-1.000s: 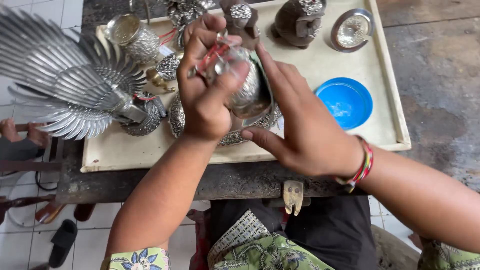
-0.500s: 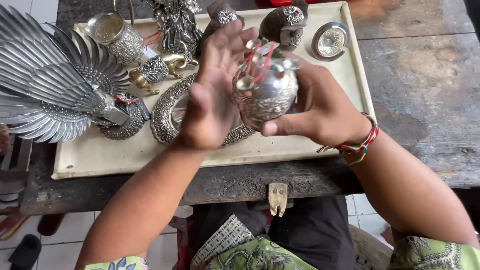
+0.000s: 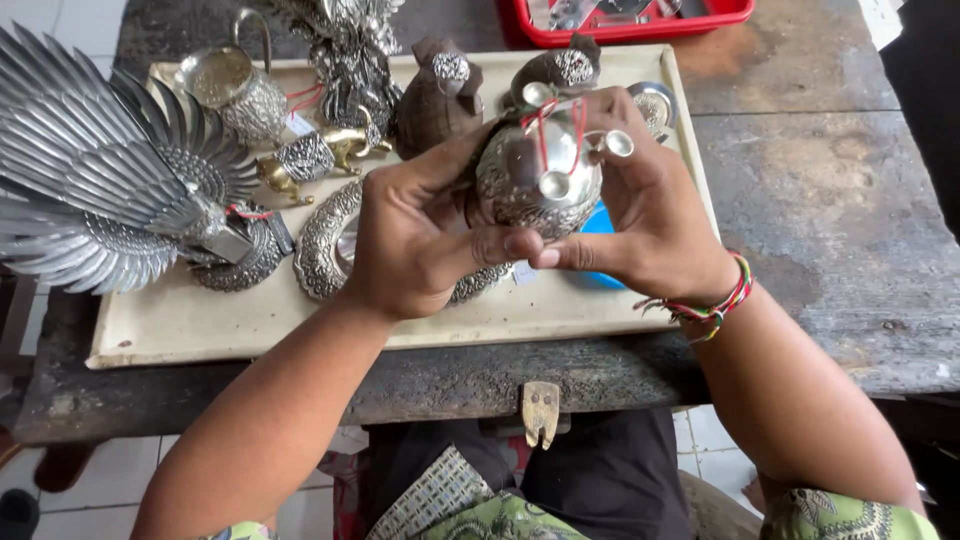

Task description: Polishing a small silver-colored metal vessel with a green cloth

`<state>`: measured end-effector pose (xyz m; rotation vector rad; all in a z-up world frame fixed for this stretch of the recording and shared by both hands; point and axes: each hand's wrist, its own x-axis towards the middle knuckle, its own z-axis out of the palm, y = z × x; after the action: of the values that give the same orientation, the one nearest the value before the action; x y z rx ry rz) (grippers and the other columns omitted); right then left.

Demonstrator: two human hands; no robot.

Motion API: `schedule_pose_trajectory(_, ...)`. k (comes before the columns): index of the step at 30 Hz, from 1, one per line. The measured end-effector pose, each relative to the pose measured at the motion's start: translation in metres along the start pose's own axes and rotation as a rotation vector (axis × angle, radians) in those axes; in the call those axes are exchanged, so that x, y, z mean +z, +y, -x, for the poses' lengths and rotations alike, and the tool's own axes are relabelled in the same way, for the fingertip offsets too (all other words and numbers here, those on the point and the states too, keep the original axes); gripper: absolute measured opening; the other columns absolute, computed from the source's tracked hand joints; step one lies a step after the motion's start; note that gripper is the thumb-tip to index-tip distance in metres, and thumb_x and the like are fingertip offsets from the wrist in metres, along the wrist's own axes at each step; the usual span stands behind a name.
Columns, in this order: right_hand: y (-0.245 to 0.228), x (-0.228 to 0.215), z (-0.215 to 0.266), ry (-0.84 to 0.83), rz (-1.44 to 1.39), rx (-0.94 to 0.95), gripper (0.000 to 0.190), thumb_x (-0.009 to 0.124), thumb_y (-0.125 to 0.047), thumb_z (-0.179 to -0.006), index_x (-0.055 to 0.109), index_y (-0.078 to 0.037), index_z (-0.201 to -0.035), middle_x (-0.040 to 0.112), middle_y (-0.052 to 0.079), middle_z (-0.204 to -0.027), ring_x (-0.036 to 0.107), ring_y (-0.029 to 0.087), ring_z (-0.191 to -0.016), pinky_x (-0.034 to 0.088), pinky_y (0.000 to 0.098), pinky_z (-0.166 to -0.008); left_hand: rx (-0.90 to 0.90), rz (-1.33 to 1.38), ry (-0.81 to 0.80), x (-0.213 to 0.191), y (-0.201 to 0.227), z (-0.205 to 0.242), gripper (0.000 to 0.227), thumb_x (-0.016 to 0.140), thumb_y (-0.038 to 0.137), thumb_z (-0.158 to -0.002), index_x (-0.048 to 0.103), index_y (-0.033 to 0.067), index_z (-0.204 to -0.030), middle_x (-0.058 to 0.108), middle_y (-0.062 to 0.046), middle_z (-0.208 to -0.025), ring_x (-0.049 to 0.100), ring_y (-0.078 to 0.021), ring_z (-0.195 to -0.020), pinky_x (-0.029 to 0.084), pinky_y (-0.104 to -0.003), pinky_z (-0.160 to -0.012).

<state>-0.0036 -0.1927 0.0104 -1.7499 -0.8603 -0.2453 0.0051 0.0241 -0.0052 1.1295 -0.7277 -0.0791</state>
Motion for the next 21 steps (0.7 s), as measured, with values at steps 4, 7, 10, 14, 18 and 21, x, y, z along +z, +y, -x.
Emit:
schedule_pose_trajectory(4, -0.013, 0.006, -0.004, -0.014, -0.045, 0.102, 0.098, 0.085, -0.028, -0.072, 0.035, 0.006, -0.149, 0.047, 0.020, -0.152, 0.049, 0.030, -0.145, 0.043, 0.0418, -0.127, 0.170, -0.282, 0.075, -0.002, -0.010, 0.000, 0.062, 0.089, 0.017, -0.086, 0.059, 0.0090, -0.140, 0.070, -0.014, -0.134, 0.067, -0.0187, -0.121, 0.061, -0.033, -0.110)
schedule_pose_trajectory(7, -0.007, 0.015, 0.004, 0.089, -0.058, 0.168, 0.091, 0.085, -0.026, -0.073, 0.039, 0.002, -0.146, 0.055, 0.016, -0.140, 0.057, 0.022, -0.130, 0.048, 0.0345, -0.116, 0.285, -0.510, 0.180, 0.008, -0.012, 0.005, 0.041, 0.085, 0.021, -0.087, 0.069, 0.0014, -0.120, 0.073, -0.019, -0.120, 0.075, -0.0254, -0.109, 0.064, -0.033, -0.099)
schedule_pose_trajectory(10, 0.003, 0.026, 0.010, 0.195, -0.471, 0.176, 0.090, 0.080, -0.008, -0.081, 0.029, -0.003, -0.155, 0.050, 0.017, -0.150, 0.051, 0.028, -0.144, 0.042, 0.0399, -0.128, 0.434, -0.430, 0.162, 0.018, -0.020, 0.013, 0.040, 0.070, 0.021, -0.109, 0.054, 0.0119, -0.144, 0.063, -0.021, -0.144, 0.070, -0.0326, -0.134, 0.067, -0.042, -0.119)
schedule_pose_trajectory(14, 0.001, 0.027, 0.005, 0.336, -0.657, 0.074, 0.075, 0.075, -0.029, -0.093, 0.036, 0.003, -0.149, 0.051, 0.026, -0.147, 0.054, 0.038, -0.140, 0.045, 0.0487, -0.129, 0.431, -0.854, 0.063, 0.031, -0.016, 0.022, 0.048, 0.043, 0.026, -0.118, 0.033, 0.0039, -0.159, 0.036, -0.021, -0.168, 0.033, -0.0417, -0.166, 0.031, -0.054, -0.146)
schedule_pose_trajectory(18, 0.022, 0.028, 0.005, 0.361, -0.647, 0.045, 0.055, 0.066, -0.007, -0.096, 0.036, -0.007, -0.143, 0.049, 0.031, -0.155, 0.054, 0.038, -0.144, 0.045, 0.0511, -0.132, 0.338, -0.858, 0.030, 0.029, -0.027, 0.016, 0.068, 0.046, 0.040, -0.112, 0.026, -0.0044, -0.159, 0.034, -0.026, -0.168, 0.037, -0.0423, -0.165, 0.034, -0.053, -0.145)
schedule_pose_trajectory(21, 0.028, 0.044, 0.016, 0.406, -0.604, 0.192, 0.080, 0.076, -0.005, -0.085, 0.030, -0.007, -0.151, 0.053, 0.023, -0.144, 0.059, 0.032, -0.128, 0.056, 0.0448, -0.109, 0.209, -0.607, 0.024, 0.022, -0.010, 0.011, 0.076, 0.056, 0.038, -0.109, 0.018, 0.0016, -0.164, 0.027, -0.023, -0.175, 0.030, -0.0370, -0.171, 0.028, -0.046, -0.149)
